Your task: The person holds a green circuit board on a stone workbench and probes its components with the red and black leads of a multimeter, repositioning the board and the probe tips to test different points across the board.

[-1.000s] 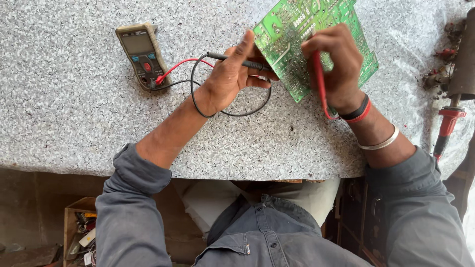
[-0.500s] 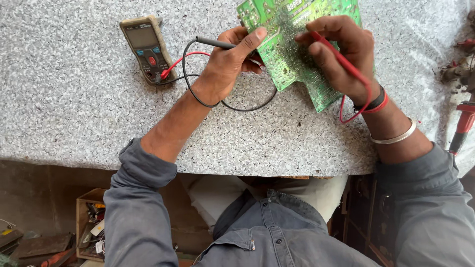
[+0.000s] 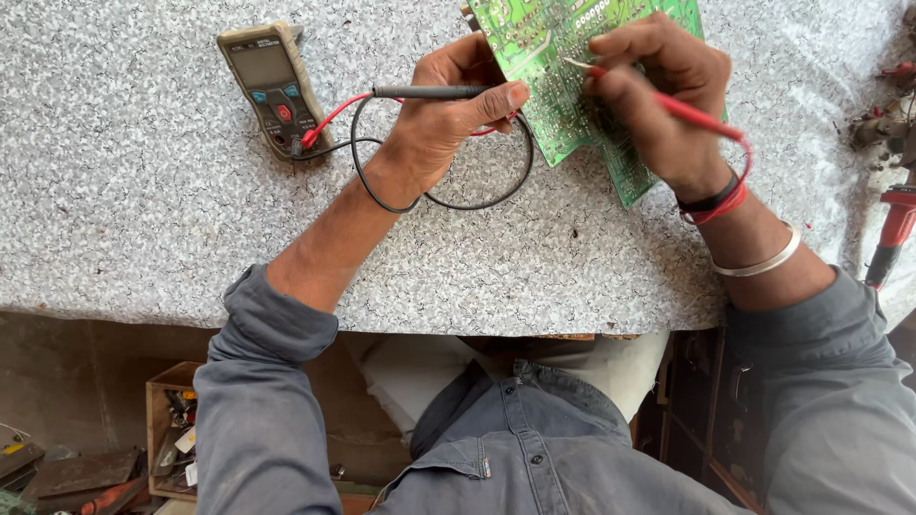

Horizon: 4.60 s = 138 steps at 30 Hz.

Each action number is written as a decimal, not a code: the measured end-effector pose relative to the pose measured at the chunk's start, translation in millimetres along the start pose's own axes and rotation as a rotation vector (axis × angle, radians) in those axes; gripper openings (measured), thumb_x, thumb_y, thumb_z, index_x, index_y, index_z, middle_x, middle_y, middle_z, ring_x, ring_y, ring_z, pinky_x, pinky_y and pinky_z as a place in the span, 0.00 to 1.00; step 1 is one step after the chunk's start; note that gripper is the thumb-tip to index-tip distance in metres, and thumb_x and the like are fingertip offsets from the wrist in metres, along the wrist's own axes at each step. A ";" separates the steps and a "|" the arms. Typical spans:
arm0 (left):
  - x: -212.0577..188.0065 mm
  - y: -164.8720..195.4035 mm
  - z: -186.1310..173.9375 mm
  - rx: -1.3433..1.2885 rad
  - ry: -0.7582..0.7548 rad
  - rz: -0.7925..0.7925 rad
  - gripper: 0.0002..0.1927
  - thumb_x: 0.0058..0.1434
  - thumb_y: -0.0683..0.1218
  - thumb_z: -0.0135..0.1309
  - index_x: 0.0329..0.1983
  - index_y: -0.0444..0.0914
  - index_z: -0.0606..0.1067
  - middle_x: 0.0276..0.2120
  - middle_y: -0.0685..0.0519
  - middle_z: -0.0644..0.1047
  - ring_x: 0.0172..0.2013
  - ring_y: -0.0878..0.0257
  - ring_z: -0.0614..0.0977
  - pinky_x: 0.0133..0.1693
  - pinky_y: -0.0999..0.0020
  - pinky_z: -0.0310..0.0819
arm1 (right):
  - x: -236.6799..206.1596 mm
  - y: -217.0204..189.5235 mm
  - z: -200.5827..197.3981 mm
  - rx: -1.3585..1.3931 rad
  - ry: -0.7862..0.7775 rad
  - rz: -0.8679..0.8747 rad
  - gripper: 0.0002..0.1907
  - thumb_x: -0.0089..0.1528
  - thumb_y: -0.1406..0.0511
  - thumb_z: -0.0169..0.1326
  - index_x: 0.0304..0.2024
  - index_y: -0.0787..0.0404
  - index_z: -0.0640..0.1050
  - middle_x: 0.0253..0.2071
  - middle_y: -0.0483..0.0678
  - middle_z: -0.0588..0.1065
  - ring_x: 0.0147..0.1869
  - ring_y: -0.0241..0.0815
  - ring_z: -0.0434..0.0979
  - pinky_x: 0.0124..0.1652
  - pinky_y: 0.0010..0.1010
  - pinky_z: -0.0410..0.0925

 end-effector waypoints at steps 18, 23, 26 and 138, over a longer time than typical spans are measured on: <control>-2.3 -2.9 0.5 -0.042 0.047 -0.034 0.22 0.61 0.47 0.69 0.55 0.33 0.76 0.41 0.52 0.82 0.40 0.69 0.84 0.43 0.72 0.86 | -3.5 0.8 9.0 -0.166 -0.005 -0.050 0.08 0.70 0.68 0.67 0.43 0.67 0.81 0.49 0.52 0.77 0.47 0.33 0.77 0.47 0.20 0.71; -1.9 -3.6 -0.3 -0.019 0.061 -0.026 0.22 0.61 0.48 0.68 0.54 0.34 0.76 0.41 0.53 0.82 0.40 0.69 0.84 0.42 0.72 0.86 | -5.8 6.5 9.0 -0.098 -0.037 -0.052 0.07 0.71 0.67 0.66 0.44 0.66 0.82 0.49 0.51 0.77 0.47 0.33 0.78 0.46 0.21 0.72; -2.9 -2.7 -0.1 -0.023 0.062 -0.031 0.22 0.61 0.47 0.68 0.54 0.34 0.77 0.41 0.53 0.82 0.40 0.69 0.84 0.42 0.72 0.86 | -5.6 7.7 9.6 -0.177 -0.006 -0.101 0.08 0.69 0.67 0.67 0.43 0.66 0.82 0.47 0.51 0.77 0.48 0.35 0.78 0.46 0.22 0.71; -4.0 -6.2 -5.6 0.161 -0.049 -0.076 0.16 0.62 0.42 0.65 0.51 0.34 0.76 0.39 0.56 0.79 0.40 0.71 0.77 0.43 0.74 0.74 | 15.1 -12.0 30.2 -0.523 -0.025 -0.392 0.14 0.61 0.68 0.64 0.47 0.56 0.75 0.53 0.43 0.81 0.59 0.47 0.74 0.58 0.41 0.68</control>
Point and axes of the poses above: each hand's wrist, its own x-axis towards the middle knuckle, its own z-axis out of the palm, y = z × x, the point moved 4 cm from there along x, towards the middle knuckle
